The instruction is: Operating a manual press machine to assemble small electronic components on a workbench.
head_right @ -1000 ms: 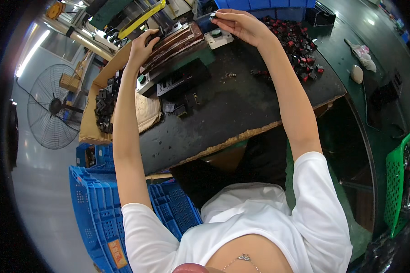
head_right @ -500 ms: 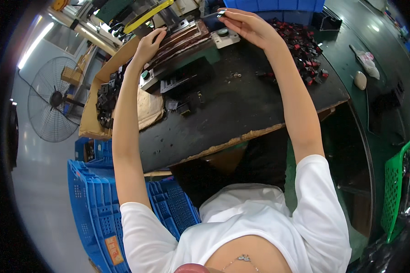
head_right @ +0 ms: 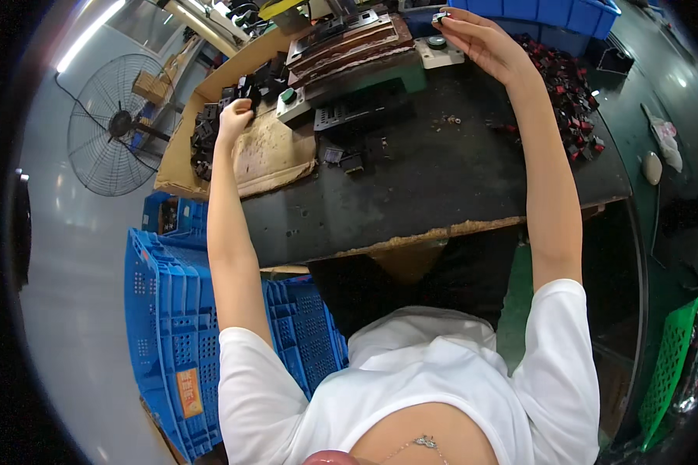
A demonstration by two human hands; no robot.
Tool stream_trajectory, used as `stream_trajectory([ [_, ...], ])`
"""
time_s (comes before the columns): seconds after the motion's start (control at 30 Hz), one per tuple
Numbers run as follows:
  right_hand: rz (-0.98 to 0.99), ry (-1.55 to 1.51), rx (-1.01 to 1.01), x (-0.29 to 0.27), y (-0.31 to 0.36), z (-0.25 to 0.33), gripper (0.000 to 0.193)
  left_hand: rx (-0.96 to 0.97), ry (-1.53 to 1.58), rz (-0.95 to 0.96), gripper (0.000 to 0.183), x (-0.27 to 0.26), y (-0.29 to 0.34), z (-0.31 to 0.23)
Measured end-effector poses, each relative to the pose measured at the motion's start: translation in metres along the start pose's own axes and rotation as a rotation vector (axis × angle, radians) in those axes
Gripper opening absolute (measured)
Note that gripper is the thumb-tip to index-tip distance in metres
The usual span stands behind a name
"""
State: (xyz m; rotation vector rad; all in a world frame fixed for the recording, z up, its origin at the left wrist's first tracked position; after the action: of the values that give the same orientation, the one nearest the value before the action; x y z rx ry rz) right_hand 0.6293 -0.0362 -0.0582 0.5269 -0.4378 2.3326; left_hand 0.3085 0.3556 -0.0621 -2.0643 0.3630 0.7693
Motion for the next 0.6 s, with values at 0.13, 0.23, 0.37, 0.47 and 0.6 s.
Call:
stream_trajectory([
  [0.13, 0.0, -0.01, 0.009, 0.002, 0.001, -0.003, 0.032, 0.026, -0.001, -0.065, 0.026, 0.0, 0.027, -0.02],
  [0.23, -0.004, 0.0, -0.005, -0.007, 0.001, 0.0, 0.032, 0.002, 0.248, -0.027, 0.017, -0.003, 0.049, -0.108],
  [0.37, -0.03, -0.006, -0.018, -0.005, 0.006, 0.003, 0.03, 0.081, 0.327, 0.26, 0.018, -0.019, 0.102, -0.191],
  [0.47, 0.019, 0.005, 0.006, 0.004, 0.007, 0.001, 0.029, 0.217, 0.214, 0.418, 0.023, -0.014, 0.129, -0.219],
  [0.6, 0.014, 0.002, -0.014, 0.015, 0.012, 0.002, 0.028, 0.251, 0.155, 0.448, 0.028, -0.001, 0.136, -0.224],
])
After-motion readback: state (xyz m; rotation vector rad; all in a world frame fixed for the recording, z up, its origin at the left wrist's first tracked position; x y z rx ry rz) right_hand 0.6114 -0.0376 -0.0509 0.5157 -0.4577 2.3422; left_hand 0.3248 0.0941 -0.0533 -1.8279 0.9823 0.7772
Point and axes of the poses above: each hand's wrist, its own y-axis away from the middle knuckle, its own x-axis out of the palm, z = x × y, the point moved 4 cm from there along -y, towards the middle knuckle, and after that the axes turned 15 degrees about -z, right-handed, at the moved point
